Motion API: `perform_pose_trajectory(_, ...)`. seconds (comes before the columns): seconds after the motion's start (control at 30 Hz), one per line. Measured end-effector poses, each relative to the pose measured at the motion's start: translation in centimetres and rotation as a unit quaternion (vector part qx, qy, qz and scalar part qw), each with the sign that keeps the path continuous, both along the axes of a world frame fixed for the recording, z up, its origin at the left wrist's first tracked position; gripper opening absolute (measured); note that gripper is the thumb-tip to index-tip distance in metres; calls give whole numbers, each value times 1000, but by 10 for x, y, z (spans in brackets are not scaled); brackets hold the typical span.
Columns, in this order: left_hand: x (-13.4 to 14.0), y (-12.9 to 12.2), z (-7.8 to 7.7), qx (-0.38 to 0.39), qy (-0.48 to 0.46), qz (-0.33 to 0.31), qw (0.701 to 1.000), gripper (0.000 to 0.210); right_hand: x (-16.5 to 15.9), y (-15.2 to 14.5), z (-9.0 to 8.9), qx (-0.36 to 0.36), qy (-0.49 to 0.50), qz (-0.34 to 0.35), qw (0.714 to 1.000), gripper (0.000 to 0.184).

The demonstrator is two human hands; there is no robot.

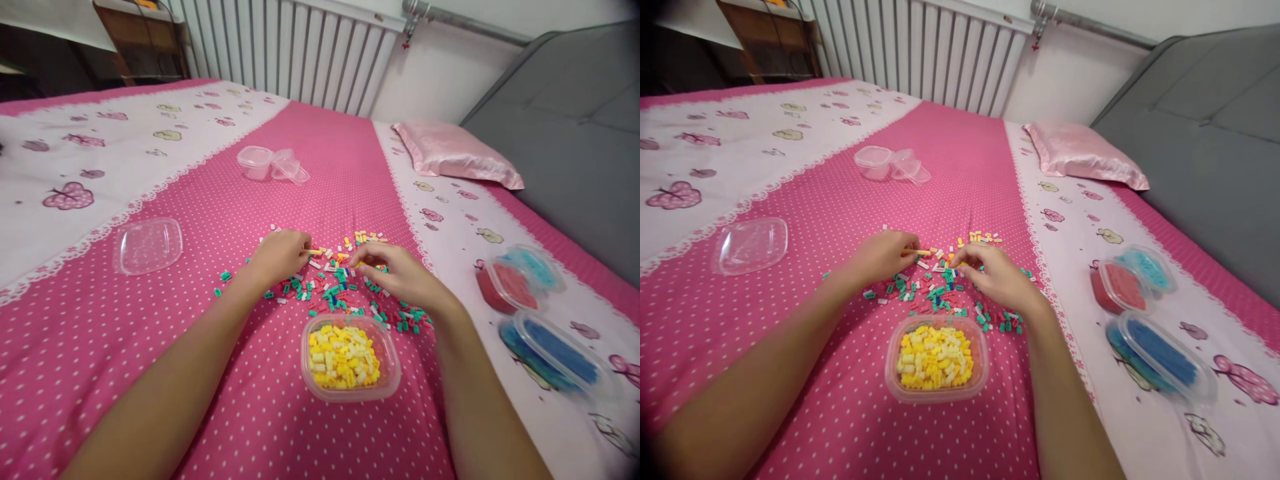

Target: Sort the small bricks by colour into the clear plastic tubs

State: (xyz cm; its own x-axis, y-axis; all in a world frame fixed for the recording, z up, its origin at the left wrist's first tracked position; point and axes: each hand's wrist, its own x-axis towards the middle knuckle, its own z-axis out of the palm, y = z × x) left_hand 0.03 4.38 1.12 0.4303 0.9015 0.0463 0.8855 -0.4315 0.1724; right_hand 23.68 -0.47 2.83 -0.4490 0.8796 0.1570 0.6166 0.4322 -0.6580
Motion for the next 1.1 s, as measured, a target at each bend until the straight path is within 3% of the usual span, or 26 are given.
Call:
perform_pose_trajectory(0.13,0,0,0,-3,-1,0,1000,23,-10,-31,38,-101,-62,102,988,16)
perform_pose_trajectory(0.23,0,1,0,-6,0,-1,1000,23,-28,-50,51,-113,-131,154,973,19)
perform_pose_trajectory(0.5,1,0,1,-11,1,-1,1000,22,-54,-65,39,-61,-160,166,971,24)
perform_pose_trajectory(0.63,0,0,1,-8,-3,0,1000,23,-49,-64,43,-80,-167,175,967,23)
perform_pose_trajectory(0.83,0,1,-1,-4,-4,2,1000,23,-46,-67,48,-93,-169,124,973,27)
perform_pose_trajectory(1.1,0,-1,2,-7,0,-3,1000,23,-62,-76,41,-138,-119,228,957,13)
